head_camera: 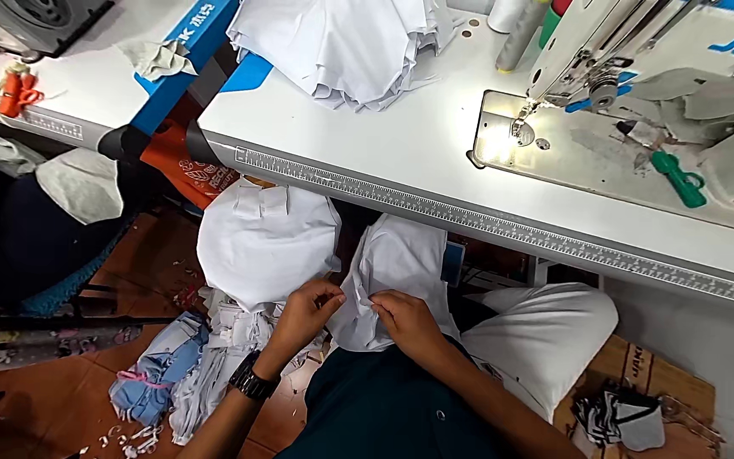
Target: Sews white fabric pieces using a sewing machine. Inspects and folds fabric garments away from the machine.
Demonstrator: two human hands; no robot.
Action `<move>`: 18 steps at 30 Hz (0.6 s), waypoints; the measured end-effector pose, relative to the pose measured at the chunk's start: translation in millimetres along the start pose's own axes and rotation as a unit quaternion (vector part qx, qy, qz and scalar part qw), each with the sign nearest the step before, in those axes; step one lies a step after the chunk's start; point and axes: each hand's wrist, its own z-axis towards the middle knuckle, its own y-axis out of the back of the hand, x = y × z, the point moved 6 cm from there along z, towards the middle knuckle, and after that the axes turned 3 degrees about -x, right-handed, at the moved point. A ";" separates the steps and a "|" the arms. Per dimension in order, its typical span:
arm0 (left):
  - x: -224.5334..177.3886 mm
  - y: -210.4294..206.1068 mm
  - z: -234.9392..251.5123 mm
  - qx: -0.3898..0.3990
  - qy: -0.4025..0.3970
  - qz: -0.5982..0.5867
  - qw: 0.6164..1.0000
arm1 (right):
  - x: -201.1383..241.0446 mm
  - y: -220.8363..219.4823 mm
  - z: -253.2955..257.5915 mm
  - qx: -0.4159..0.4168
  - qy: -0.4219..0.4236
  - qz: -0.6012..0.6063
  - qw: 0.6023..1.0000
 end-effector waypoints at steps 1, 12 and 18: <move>0.3 -4.6 -1.8 0.015 -0.003 -0.003 1.000 | 0.4 0.5 -0.8 -0.013 0.004 -0.012 1.000; -2.1 -8.4 -9.3 0.053 0.059 -0.103 0.991 | -22.0 5.3 7.2 0.027 -0.166 0.265 0.949; 30.5 19.5 -5.3 0.030 0.077 0.276 0.958 | -28.9 49.8 11.9 -0.060 -0.245 0.342 0.905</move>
